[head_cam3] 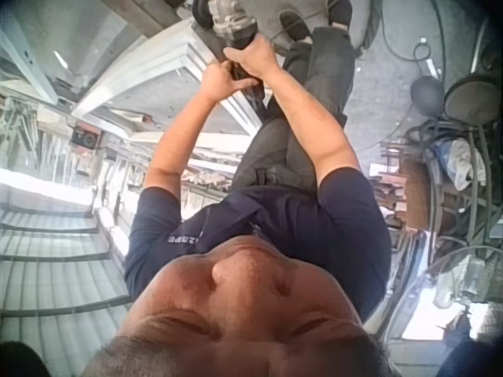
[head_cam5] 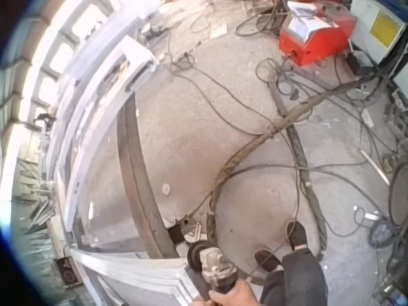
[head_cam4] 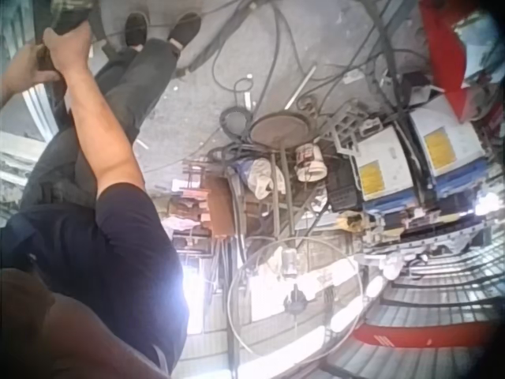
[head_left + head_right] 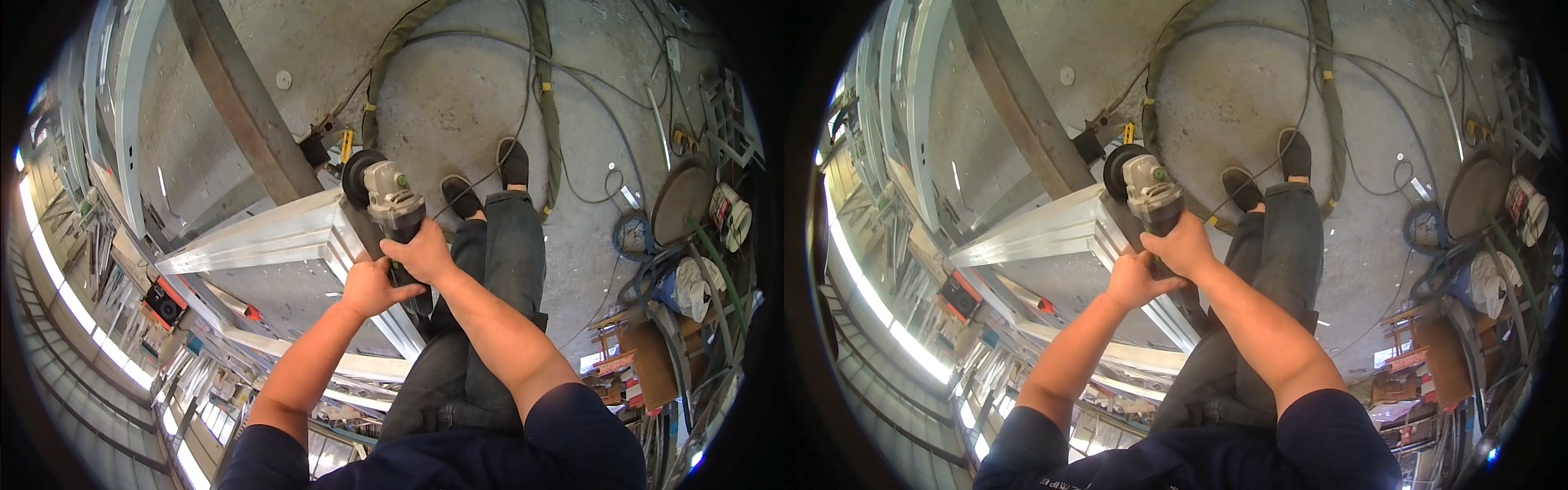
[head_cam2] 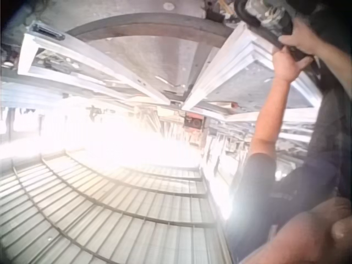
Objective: The person uses an angle grinder to smooth the edges and corners of white metal window frames. They reposition the frames on a workbench and continue grinding different sections to finish the surfaces.
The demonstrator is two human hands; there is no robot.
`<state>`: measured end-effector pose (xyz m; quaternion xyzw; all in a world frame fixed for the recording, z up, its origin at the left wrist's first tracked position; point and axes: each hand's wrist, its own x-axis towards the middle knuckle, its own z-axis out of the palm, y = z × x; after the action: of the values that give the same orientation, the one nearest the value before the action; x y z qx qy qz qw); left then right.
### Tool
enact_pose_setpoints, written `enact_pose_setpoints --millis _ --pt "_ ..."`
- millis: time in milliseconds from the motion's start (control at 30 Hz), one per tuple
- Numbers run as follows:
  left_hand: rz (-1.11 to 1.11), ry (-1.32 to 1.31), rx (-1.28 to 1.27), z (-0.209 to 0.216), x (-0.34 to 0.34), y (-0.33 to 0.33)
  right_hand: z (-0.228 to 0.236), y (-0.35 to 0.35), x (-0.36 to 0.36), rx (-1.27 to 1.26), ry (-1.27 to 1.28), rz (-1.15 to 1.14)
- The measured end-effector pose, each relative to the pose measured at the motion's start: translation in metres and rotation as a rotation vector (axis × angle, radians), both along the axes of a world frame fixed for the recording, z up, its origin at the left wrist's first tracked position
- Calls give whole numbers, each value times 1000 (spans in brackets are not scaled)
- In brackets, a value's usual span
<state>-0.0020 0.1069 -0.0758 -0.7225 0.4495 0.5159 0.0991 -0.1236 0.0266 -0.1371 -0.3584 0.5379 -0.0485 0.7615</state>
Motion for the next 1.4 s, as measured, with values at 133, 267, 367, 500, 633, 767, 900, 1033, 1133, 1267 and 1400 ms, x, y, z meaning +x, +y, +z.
enact_pose_setpoints --millis 133,267,367,500,633,767,900,1033,1133,1267,1400 --pt "42 16 -51 -3 0 3 -3 1 1 -28 9 3" --pt "25 2 -32 -6 1 4 -4 1 1 -13 40 1" --pt "0 -22 -37 -4 -1 4 -6 -2 0 19 15 8" --pt "18 -13 -17 -4 -1 7 -8 3 -1 12 27 12" --pt "18 -22 -15 -1 -1 1 -6 -4 1 61 26 44" --pt "7 -23 -79 -5 1 3 -12 5 3 -24 20 -24" --pt "64 -16 41 -1 -1 -1 -10 -1 1 46 25 -11" --pt "15 -53 -101 0 -4 1 -16 4 1 98 32 -101" --pt "98 -80 -125 -5 -6 1 -27 -2 3 104 -28 -249" --pt "101 -45 -77 -2 -5 -2 -30 -1 2 154 -10 -199" --pt "53 -31 -79 -3 -3 0 -30 3 3 124 -32 -144"
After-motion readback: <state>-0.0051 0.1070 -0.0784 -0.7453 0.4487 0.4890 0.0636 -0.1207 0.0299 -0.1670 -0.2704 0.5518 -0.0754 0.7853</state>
